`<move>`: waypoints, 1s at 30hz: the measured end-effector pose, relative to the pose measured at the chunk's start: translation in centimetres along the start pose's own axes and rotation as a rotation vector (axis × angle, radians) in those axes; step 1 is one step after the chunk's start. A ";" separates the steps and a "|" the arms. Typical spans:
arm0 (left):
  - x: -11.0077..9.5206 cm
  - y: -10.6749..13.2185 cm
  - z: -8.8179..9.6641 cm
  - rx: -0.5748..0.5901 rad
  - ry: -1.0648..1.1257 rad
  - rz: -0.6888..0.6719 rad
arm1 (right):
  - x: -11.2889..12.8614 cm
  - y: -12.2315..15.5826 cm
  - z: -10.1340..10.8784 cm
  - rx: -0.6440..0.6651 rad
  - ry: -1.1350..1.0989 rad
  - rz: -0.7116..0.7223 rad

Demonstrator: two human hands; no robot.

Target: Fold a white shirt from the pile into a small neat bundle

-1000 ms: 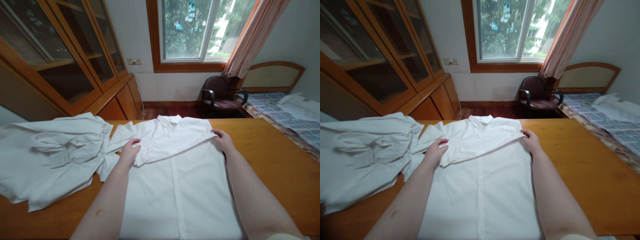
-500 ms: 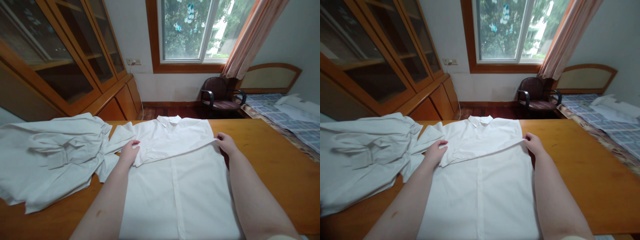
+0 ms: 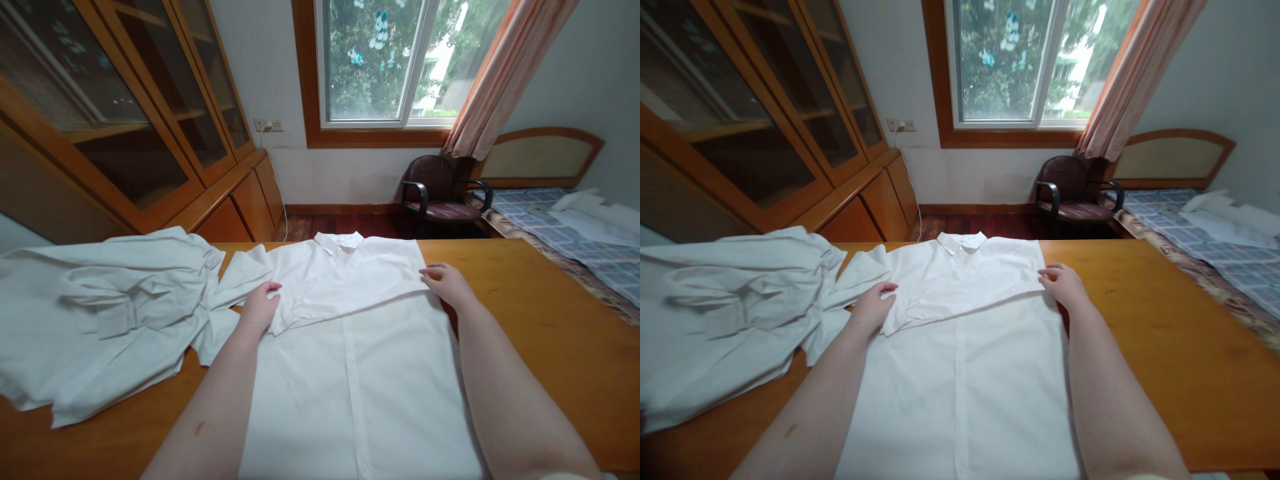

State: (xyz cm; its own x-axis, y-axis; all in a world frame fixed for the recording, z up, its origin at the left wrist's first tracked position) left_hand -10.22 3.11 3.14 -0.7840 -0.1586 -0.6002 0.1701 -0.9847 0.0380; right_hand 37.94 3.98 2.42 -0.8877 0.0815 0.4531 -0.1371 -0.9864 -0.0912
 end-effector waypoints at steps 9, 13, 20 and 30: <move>0.2 0.0 0.0 -0.034 0.026 -0.007 | -0.3 -0.2 -1.5 0.094 0.183 -0.055; 0.4 -0.1 -0.2 -0.024 0.033 0.024 | -0.4 0.0 -0.1 -0.047 0.013 -0.214; 0.7 -0.4 -0.6 0.023 0.030 0.046 | -1.4 0.2 1.0 0.063 -0.052 -0.413; 0.4 -0.2 -0.5 0.038 0.019 0.025 | -0.5 0.6 -0.2 0.063 -0.613 -0.269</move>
State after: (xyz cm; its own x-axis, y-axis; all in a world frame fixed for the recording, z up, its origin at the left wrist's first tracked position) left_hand -10.29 3.28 2.49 -0.7685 -0.1819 -0.6134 0.1660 -0.9826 0.0834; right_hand 38.19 3.35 1.92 -0.4135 0.2479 0.8761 -0.2763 -0.9510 0.1387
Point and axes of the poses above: each hand's wrist, its own y-axis away from the middle knuckle, its own z-axis out of the back of the hand, x = y × z, the point moved 2 cm from there along -y, towards the middle knuckle, and after that the axes turned 5 degrees about x, right-handed, at the moved point
